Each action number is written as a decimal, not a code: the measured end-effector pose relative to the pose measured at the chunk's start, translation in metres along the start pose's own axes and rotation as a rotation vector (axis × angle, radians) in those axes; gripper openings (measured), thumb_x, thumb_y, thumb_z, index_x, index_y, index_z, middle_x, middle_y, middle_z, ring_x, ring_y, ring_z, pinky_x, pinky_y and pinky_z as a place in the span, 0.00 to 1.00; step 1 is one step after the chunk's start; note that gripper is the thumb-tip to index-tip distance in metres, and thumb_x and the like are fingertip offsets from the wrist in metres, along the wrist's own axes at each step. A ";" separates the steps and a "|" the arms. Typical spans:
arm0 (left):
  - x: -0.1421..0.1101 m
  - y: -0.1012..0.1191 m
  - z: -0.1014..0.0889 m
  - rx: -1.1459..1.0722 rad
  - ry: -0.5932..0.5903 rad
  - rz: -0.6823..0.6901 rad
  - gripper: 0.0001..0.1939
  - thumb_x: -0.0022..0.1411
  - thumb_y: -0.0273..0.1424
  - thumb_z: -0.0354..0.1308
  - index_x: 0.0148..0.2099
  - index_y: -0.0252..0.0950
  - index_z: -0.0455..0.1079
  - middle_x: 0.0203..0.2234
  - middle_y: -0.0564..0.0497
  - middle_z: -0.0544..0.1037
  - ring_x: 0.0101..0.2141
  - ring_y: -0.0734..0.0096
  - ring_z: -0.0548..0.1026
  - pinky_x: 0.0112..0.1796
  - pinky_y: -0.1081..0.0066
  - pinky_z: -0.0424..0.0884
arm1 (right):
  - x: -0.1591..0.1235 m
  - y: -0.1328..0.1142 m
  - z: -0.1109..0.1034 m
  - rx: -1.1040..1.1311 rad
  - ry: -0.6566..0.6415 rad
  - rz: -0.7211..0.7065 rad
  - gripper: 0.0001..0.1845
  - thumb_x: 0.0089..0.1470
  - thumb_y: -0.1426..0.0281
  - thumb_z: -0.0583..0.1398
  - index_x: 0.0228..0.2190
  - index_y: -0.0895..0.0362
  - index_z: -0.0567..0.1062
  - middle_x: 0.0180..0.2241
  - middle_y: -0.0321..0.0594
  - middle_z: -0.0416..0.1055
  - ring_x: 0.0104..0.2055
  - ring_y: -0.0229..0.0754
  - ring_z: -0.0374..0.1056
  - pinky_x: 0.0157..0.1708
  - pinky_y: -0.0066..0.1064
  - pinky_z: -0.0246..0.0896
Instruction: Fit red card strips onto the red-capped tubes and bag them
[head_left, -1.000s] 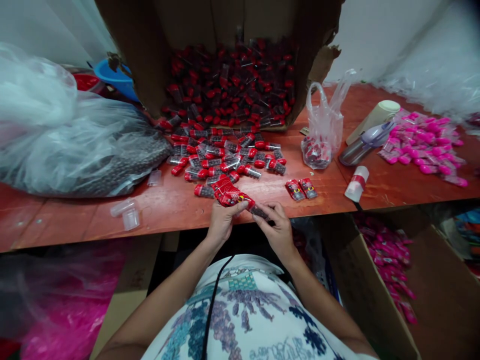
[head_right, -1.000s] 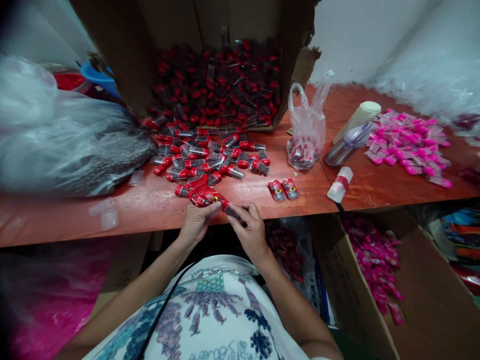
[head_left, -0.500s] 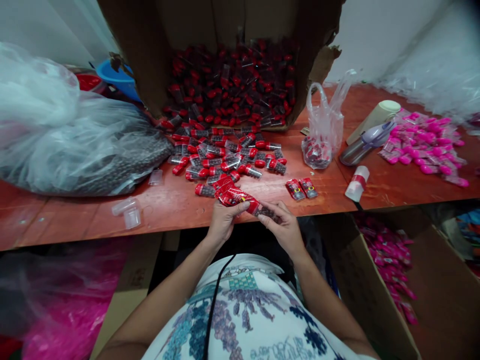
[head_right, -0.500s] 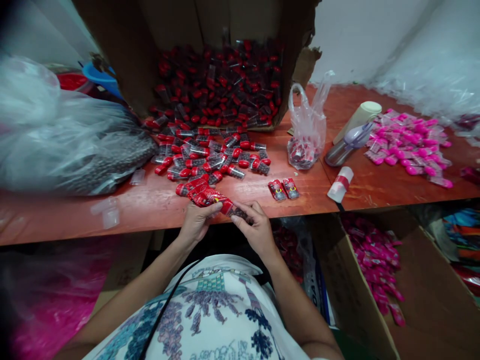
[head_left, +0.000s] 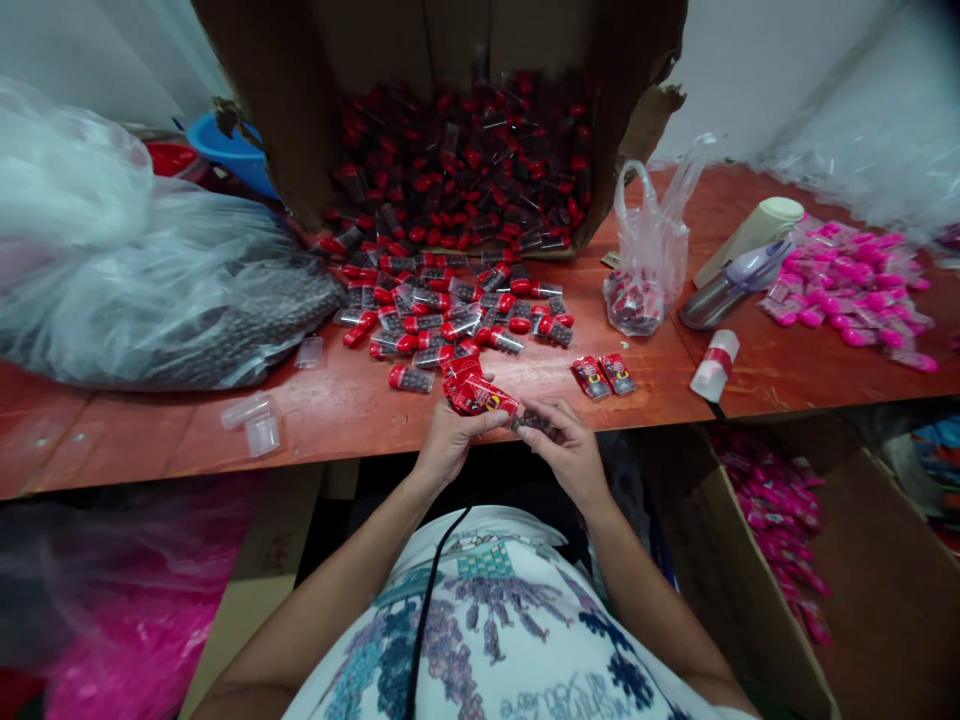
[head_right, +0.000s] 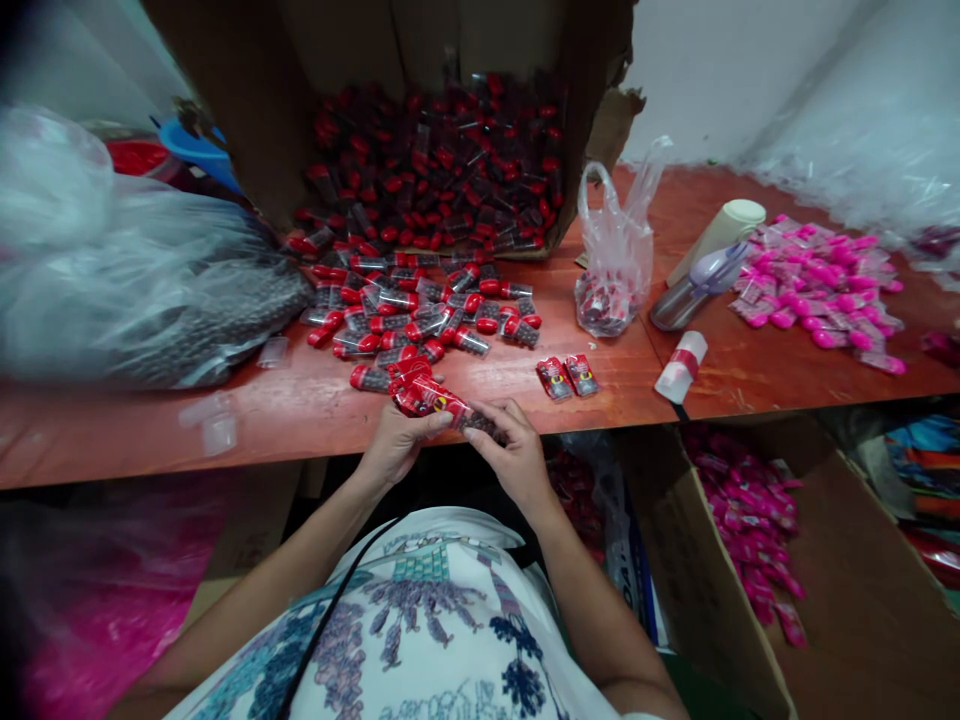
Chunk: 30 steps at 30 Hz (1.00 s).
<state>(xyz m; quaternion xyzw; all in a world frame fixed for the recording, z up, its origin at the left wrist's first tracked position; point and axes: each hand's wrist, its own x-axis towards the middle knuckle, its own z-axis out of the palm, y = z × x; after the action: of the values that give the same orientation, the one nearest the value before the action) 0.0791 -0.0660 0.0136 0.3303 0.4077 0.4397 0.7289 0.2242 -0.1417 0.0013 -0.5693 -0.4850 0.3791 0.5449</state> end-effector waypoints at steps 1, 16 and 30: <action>0.000 0.000 0.000 -0.004 -0.001 -0.009 0.30 0.34 0.23 0.72 0.44 0.33 0.73 0.29 0.51 0.79 0.29 0.69 0.76 0.37 0.70 0.71 | -0.001 0.003 0.003 0.038 0.032 0.028 0.19 0.51 0.66 0.62 0.46 0.49 0.74 0.39 0.38 0.68 0.37 0.39 0.67 0.30 0.28 0.65; -0.001 -0.004 0.000 0.048 -0.014 0.075 0.11 0.40 0.26 0.70 0.30 0.32 0.75 0.26 0.50 0.79 0.28 0.69 0.76 0.35 0.71 0.72 | -0.007 0.018 0.026 0.112 0.112 0.035 0.20 0.52 0.67 0.61 0.48 0.51 0.70 0.44 0.40 0.67 0.45 0.42 0.68 0.45 0.35 0.66; -0.005 -0.014 0.000 0.036 -0.123 -0.090 0.11 0.42 0.24 0.69 0.32 0.31 0.75 0.26 0.50 0.79 0.28 0.70 0.76 0.32 0.74 0.72 | -0.003 0.030 0.018 0.066 0.036 0.001 0.21 0.48 0.67 0.64 0.46 0.49 0.74 0.38 0.36 0.66 0.38 0.39 0.66 0.39 0.30 0.66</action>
<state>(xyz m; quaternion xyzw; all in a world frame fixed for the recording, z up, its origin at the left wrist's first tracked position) 0.0829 -0.0758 0.0038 0.3513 0.3845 0.3778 0.7655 0.2108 -0.1379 -0.0307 -0.5578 -0.4620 0.3851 0.5719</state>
